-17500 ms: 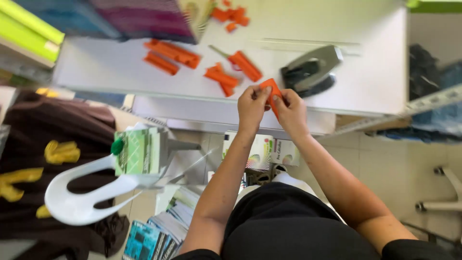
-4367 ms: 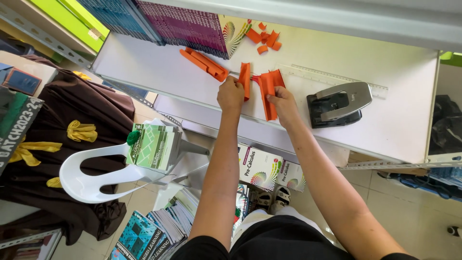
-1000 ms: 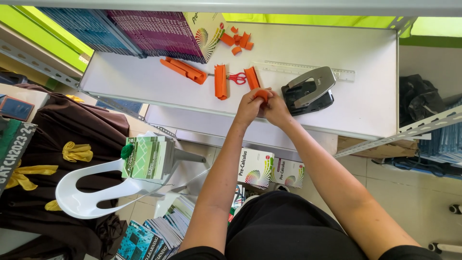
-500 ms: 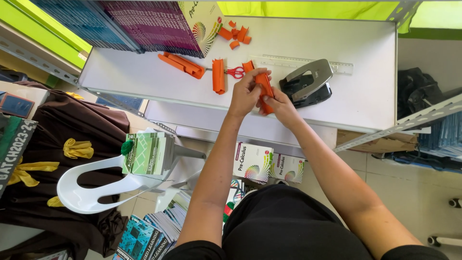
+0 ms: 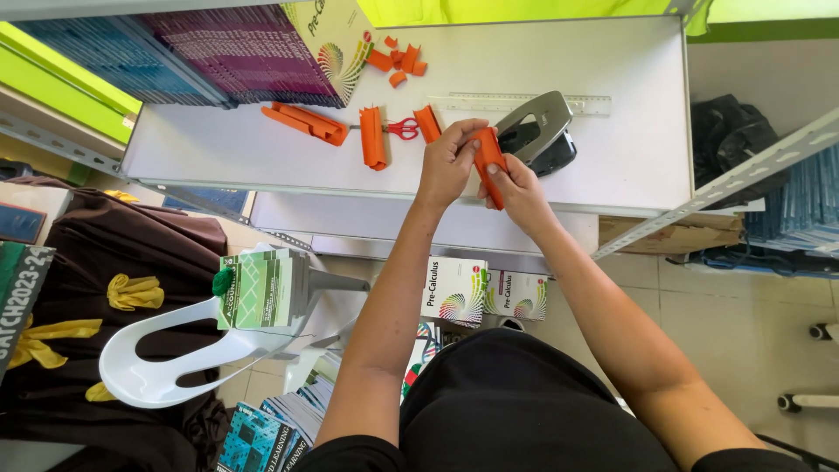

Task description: Punching holes into orange paper or plastic strips using a manual hole puncher.

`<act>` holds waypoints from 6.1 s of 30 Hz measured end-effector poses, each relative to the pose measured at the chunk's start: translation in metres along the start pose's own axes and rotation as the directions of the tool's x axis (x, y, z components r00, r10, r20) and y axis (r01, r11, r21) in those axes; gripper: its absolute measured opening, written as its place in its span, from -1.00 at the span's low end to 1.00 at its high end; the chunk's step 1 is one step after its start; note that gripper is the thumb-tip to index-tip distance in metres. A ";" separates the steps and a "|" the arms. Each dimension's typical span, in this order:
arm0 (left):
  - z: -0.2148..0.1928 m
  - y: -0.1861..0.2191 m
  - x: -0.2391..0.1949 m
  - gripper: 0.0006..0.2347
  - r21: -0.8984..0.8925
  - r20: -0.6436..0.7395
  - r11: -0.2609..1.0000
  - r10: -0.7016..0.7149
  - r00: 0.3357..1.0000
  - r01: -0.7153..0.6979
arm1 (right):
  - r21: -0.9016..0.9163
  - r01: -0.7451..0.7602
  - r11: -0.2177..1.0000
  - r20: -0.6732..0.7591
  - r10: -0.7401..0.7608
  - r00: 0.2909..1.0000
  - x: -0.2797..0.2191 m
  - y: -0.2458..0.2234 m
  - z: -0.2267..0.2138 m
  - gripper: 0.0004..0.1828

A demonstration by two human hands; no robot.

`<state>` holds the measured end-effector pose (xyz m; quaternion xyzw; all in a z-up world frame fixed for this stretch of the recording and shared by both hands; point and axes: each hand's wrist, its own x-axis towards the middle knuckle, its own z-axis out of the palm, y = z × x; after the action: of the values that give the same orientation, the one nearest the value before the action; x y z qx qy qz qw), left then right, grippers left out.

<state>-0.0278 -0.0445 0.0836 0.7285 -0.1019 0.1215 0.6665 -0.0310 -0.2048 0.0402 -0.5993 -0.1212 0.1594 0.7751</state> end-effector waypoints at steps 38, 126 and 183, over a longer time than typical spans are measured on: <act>0.088 -0.034 0.057 -0.74 0.742 0.209 0.670 -0.266 0.941 0.025 | -0.617 -0.481 0.623 -0.637 -0.037 0.770 -0.034 0.027 -0.069 -0.72; 0.148 -0.049 0.107 -0.64 0.815 0.192 0.544 0.071 0.979 -0.199 | -0.038 -0.419 0.907 -0.489 0.349 0.799 -0.008 0.042 -0.074 -0.83; 0.102 -0.035 0.094 -0.52 0.704 0.275 0.644 0.140 0.951 -0.298 | -0.054 -0.425 0.904 -0.505 0.343 0.792 -0.007 0.039 -0.073 -0.80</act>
<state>0.0771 -0.1411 0.0713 0.9254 -0.1965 0.1602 0.2817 -0.0138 -0.2641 -0.0158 -0.6936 0.1882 0.1483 0.6793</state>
